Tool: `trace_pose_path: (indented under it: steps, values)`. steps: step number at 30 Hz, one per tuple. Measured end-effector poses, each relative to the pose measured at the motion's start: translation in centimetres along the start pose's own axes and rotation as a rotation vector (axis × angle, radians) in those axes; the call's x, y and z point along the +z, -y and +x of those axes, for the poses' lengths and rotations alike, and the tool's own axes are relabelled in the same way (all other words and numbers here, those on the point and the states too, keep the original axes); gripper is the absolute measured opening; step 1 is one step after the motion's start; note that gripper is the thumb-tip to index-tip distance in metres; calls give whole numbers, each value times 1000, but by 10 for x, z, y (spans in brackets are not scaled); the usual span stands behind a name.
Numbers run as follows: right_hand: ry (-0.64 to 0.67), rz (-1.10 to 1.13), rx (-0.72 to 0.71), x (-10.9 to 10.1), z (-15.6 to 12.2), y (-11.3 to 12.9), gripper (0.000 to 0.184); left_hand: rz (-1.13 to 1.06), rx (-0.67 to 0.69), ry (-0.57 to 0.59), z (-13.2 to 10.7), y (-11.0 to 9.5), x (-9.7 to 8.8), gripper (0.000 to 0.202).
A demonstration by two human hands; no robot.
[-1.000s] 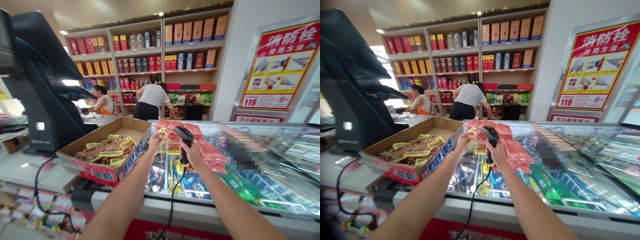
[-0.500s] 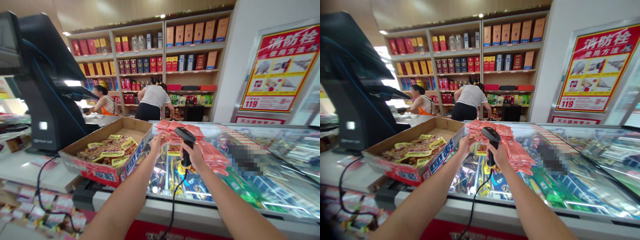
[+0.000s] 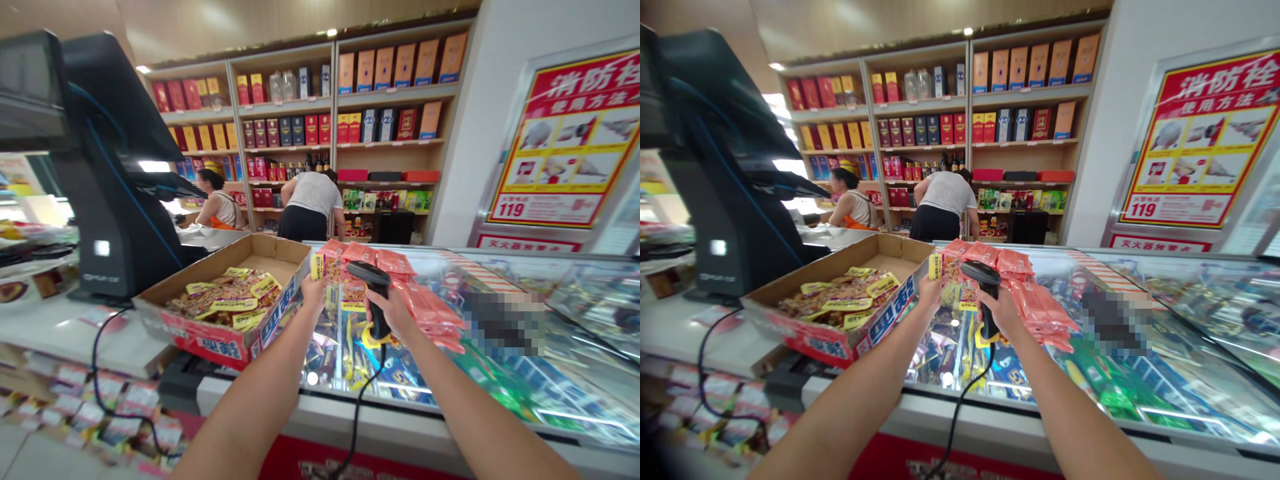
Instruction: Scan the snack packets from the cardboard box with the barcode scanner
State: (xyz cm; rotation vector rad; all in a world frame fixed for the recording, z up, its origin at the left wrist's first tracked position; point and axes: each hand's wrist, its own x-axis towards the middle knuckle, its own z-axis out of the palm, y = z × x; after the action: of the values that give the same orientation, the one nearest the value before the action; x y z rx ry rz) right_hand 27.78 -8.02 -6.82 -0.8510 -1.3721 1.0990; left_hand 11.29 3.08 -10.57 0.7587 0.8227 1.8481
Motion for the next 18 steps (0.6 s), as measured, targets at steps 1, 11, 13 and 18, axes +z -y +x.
trace_pose_path:
  steps: [1, 11, 13, 18]
  values:
    - [-7, 22, 9, 0, 0, -1, 32, 4, 2, -2, 0, 1, 0, 39]
    - [2, 67, 70, 2, 1, -6, 31, 15, -7, 2, -2, 2, -1, 33]
    - [2, 51, 80, 1, 2, -7, 32, 15, -8, 9, -2, 3, -1, 36]
    - [-18, 57, 80, 1, 3, -8, 33, 26, 14, 6, -1, 4, -1, 35]
